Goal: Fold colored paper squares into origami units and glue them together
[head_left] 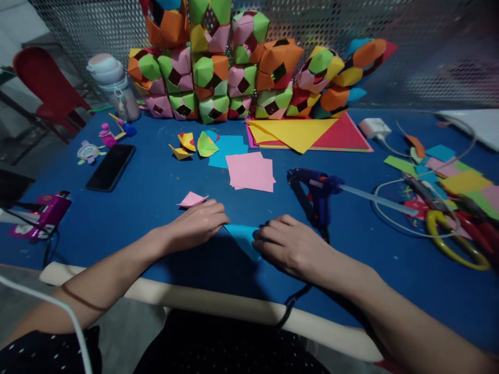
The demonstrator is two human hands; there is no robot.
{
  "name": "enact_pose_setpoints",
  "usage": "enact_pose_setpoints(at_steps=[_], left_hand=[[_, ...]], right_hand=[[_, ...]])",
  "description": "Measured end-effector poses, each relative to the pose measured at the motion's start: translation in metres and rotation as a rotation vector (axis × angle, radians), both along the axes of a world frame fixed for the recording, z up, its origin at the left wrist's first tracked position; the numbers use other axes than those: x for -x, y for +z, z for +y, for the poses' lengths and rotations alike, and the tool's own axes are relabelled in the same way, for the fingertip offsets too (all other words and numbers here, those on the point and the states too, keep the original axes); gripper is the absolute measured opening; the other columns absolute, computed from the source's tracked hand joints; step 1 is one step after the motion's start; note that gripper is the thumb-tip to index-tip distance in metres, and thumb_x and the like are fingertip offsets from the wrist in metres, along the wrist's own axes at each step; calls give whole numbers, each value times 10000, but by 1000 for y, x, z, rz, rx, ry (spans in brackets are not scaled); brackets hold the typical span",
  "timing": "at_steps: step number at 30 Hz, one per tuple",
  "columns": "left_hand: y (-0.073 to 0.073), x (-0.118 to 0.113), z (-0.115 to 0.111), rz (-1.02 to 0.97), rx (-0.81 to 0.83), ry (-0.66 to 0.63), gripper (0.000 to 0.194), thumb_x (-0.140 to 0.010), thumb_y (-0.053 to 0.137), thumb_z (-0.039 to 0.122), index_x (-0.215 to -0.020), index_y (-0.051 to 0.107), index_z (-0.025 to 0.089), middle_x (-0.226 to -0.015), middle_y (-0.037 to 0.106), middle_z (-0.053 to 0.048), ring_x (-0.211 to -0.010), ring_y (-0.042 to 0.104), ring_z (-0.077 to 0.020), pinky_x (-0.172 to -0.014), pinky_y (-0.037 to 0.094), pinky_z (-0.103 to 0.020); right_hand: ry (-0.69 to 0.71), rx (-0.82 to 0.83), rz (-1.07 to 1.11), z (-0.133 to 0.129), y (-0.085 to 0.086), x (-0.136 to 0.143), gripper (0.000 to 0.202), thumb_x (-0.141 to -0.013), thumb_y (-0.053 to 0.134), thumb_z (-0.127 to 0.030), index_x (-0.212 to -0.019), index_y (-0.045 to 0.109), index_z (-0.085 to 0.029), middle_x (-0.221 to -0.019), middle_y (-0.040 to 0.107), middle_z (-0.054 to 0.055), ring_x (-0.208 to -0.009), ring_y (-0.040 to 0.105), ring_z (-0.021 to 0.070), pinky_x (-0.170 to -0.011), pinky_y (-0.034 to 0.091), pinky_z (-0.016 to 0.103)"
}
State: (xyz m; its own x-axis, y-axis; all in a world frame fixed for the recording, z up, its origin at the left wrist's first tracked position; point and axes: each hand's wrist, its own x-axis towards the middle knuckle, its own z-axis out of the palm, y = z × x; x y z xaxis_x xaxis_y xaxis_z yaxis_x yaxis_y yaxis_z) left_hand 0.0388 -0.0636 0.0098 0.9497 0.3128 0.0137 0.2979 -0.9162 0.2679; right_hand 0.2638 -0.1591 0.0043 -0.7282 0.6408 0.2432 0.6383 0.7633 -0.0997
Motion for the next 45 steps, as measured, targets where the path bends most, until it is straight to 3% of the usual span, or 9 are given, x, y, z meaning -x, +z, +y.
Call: enact_pose_setpoints(at_steps=[8,26,40,45], left_hand=[[0,1,1,21,-26,-44,266,-892,346,139,-989,593,135,-882,556,-81,-828,482,-172,-733,390,-284],[-4,3,2,27,-12,-48,242,-879,378,127,-989,590,166,-886,558,-63,-856,508,-170,-788,403,-299],[0,0,3,40,38,-15,241,-863,387,118,-981,594,149,-895,562,-71,-876,516,-172,-847,400,-321],[7,2,2,2,89,61,245,-842,398,96,-991,584,148,-898,561,-65,-873,523,-169,-842,405,-323]], right_hand=[[-9,13,-31,-4,3,-2,304,-925,347,-146,-892,649,-136,-676,544,62,-660,439,162,-620,306,311],[-28,151,-148,-9,11,-5,263,-901,386,-153,-1021,620,-142,-785,551,72,-725,438,173,-652,297,315],[-64,176,-111,-11,11,-5,277,-904,370,-167,-934,644,-135,-777,551,83,-704,449,168,-627,313,304],[-66,176,-108,-11,12,-4,288,-898,366,-161,-949,648,-131,-788,553,92,-717,455,172,-629,321,307]])
